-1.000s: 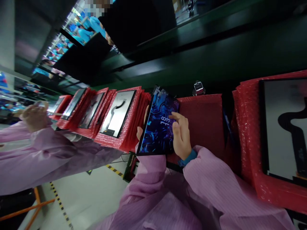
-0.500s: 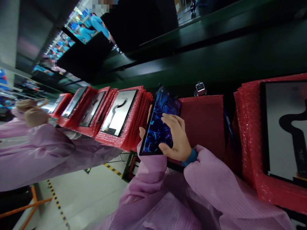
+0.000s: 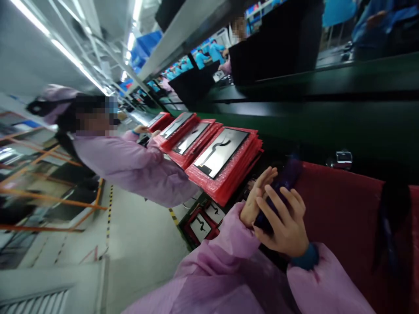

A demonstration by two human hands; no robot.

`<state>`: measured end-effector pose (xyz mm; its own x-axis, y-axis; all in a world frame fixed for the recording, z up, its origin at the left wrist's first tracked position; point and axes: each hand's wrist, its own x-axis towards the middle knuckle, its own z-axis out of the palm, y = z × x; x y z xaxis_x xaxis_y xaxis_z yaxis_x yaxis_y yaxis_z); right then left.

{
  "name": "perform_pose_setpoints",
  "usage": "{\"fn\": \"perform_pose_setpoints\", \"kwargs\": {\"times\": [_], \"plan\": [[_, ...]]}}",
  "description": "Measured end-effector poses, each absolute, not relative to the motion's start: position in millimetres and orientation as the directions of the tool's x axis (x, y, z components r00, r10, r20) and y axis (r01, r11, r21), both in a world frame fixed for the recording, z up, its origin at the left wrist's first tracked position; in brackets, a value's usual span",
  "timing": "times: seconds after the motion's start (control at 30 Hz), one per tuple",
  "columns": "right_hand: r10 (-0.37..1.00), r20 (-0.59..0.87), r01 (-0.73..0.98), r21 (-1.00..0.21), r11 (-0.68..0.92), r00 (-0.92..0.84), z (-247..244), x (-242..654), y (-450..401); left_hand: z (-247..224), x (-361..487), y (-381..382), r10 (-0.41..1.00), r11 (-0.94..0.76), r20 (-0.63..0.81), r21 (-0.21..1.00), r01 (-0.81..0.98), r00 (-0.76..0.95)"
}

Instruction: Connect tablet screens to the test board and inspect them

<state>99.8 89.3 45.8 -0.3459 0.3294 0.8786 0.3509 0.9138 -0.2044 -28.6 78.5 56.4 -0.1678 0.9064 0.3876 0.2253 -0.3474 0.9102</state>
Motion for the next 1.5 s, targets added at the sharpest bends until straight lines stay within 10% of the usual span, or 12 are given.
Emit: {"fn": "perform_pose_setpoints", "kwargs": {"times": [0.33, 1.5], "plan": [[0.313, 0.895, 0.392, -0.177, 0.903, -0.317, 45.5, 99.4, 89.7, 1.2, -69.0, 44.9, 0.797, -0.258, 0.596, 0.482, 0.837, -0.097], [0.389, 0.890, 0.428, -0.264, 0.864, -0.237, 33.0, 96.0, 82.9, -3.6, -62.6, 15.9, 0.837, -0.268, 0.539, 0.254, 0.929, 0.094]]}}
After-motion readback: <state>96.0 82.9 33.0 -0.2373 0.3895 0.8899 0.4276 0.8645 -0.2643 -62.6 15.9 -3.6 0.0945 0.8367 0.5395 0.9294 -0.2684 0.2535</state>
